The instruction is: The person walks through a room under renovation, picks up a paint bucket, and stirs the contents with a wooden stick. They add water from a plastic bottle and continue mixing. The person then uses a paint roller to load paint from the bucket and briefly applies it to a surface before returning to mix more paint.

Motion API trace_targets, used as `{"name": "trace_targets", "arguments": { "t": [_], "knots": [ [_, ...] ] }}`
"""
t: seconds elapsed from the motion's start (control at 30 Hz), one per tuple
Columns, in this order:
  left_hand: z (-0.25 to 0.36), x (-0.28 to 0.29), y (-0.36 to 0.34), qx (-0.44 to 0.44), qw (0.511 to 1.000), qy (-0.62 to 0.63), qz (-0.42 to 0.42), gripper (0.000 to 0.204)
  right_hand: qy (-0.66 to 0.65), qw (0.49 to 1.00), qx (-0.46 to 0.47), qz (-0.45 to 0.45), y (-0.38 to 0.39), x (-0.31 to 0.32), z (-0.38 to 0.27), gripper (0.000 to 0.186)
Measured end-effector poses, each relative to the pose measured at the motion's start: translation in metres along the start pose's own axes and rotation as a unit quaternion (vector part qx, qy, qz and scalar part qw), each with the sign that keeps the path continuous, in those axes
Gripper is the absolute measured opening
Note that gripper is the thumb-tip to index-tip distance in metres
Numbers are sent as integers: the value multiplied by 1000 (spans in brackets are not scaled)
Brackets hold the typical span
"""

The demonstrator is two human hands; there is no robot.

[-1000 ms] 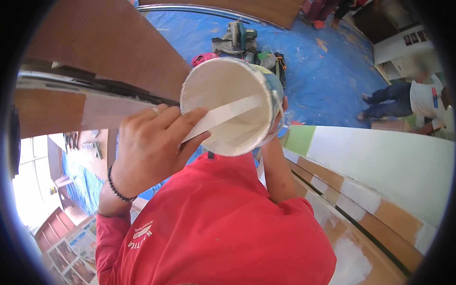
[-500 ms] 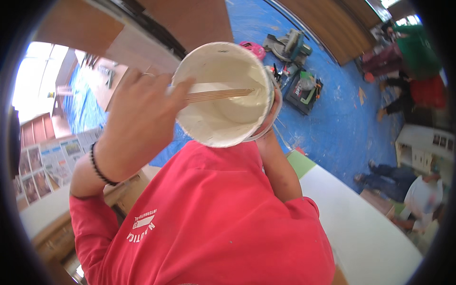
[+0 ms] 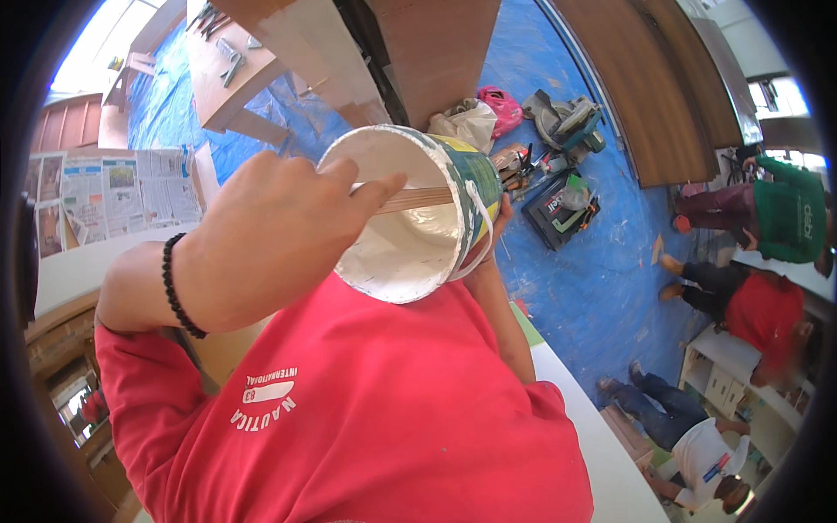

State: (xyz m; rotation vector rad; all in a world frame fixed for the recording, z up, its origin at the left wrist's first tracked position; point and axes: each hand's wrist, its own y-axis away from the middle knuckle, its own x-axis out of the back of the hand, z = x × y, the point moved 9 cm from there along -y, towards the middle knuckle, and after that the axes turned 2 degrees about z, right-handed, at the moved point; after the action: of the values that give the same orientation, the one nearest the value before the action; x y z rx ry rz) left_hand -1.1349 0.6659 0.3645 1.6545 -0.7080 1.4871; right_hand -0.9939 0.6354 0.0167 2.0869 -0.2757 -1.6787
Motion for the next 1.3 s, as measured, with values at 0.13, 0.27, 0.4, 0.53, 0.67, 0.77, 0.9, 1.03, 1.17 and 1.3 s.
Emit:
{"name": "trace_targets", "arguments": {
  "t": [0.13, 0.27, 0.4, 0.53, 0.67, 0.77, 0.9, 1.03, 1.17, 1.3],
  "knots": [
    [-17, 4, 22, 63, 998, -4, -31, 62, 25, 999, -33, 13, -8, -19, 12, 88],
    [-28, 14, 51, 128, 991, -27, -18, 58, 51, 998, -32, 21, -21, -27, 9, 88],
    [-40, 30, 86, 193, 979, -44, -39, 52, 73, 996, -50, 27, -24, -25, 14, 88],
    [-44, 41, 102, 228, 970, -85, -15, 51, 80, 995, -50, 13, -29, -29, 16, 87],
    [-50, 9, 88, 208, 975, -74, 11, 51, 89, 995, -50, -3, -34, -31, 17, 86],
    [-47, -28, 61, 179, 978, -109, -7, 53, 87, 995, -43, -16, -36, -31, 16, 85],
    [-27, -52, 30, 141, 943, -301, -14, 53, 78, 996, -30, -36, -40, -33, 11, 83],
    [-19, -64, 9, 157, 936, -314, 17, 51, 69, 996, -20, -59, -43, -37, 6, 82],
    [-25, -77, 9, 160, 965, -206, 11, 53, 60, 996, -6, -63, -37, -36, -3, 78],
    [-10, -89, 18, 129, 969, -207, -46, 52, 70, 996, -15, -51, -35, -33, -3, 79]
  ]
}}
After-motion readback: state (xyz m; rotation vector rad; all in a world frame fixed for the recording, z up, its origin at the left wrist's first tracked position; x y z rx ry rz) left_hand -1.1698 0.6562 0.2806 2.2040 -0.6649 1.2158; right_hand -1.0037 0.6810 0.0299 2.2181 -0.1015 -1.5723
